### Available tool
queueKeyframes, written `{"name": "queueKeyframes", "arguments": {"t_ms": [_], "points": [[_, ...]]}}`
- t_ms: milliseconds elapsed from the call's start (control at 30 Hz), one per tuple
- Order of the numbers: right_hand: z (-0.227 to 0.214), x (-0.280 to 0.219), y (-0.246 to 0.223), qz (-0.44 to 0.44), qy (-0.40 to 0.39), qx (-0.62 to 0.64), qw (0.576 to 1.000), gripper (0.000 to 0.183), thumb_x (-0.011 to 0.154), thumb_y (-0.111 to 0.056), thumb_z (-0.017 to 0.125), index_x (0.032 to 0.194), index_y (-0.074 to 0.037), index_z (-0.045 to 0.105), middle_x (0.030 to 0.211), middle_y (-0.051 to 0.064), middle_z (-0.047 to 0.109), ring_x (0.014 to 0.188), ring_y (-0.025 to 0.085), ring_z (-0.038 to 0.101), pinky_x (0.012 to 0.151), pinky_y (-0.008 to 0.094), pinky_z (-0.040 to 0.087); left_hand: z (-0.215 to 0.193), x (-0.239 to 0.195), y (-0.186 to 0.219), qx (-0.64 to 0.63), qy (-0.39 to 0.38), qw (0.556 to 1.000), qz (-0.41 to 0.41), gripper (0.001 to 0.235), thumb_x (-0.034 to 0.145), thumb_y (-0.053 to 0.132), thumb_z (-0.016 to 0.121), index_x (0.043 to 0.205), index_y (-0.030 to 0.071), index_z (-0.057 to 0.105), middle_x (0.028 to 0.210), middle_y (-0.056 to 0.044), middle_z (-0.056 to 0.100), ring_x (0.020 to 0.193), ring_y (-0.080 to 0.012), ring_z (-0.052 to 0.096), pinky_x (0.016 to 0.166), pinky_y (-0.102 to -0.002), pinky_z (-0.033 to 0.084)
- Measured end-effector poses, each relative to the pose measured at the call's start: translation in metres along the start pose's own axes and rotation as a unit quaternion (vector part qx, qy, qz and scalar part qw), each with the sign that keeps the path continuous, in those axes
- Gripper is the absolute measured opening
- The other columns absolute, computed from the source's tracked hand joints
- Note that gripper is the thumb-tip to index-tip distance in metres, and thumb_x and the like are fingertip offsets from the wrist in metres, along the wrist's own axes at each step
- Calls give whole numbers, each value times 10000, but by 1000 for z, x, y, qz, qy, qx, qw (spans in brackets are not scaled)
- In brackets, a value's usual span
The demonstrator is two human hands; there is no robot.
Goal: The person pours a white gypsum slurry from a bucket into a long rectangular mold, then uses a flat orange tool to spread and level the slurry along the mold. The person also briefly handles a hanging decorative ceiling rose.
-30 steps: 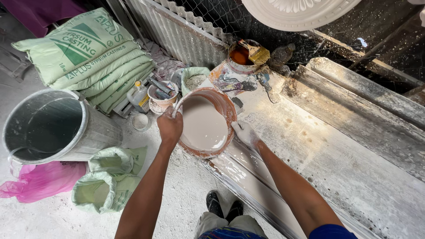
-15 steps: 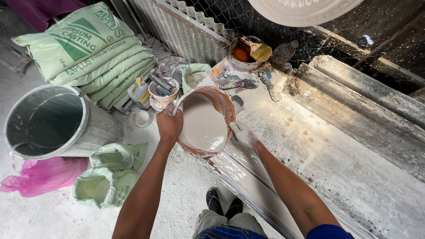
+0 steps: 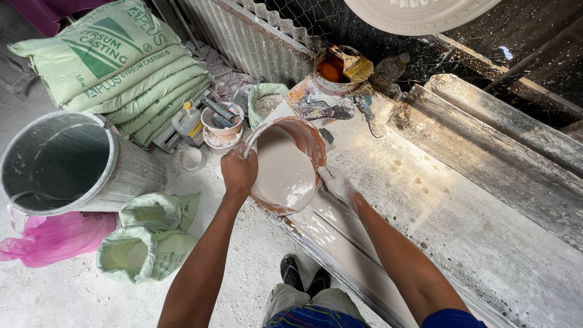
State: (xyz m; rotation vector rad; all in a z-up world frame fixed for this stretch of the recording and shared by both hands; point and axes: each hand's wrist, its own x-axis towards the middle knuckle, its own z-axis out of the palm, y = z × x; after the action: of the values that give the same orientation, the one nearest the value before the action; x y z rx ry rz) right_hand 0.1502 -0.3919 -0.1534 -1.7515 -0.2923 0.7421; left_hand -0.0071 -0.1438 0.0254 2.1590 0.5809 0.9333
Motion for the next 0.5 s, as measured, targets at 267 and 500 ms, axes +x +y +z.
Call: {"name": "queueKeyframes", "arguments": {"t_ms": [267,500], "points": [[-19,-14,3,13,11,12,1000,356,1056,-340,543,955,-27,678,632,21,604,513,95,538,479,271,449,11,-7,5,-10,-7,1000,-5,140,845,62,701,950,-26,733,799,-225,717,700,-382,718,648,-443,551],[-35,-30,-8,39,-34,-31,998,408,1081,-374,483,932,-25,633,666,28,619,550,99,573,529,269,504,17,-13,16,6,-27,1000,14,135,849,80,697,892,-45,722,788,-244,700,693,-430,686,648,-479,538]]}}
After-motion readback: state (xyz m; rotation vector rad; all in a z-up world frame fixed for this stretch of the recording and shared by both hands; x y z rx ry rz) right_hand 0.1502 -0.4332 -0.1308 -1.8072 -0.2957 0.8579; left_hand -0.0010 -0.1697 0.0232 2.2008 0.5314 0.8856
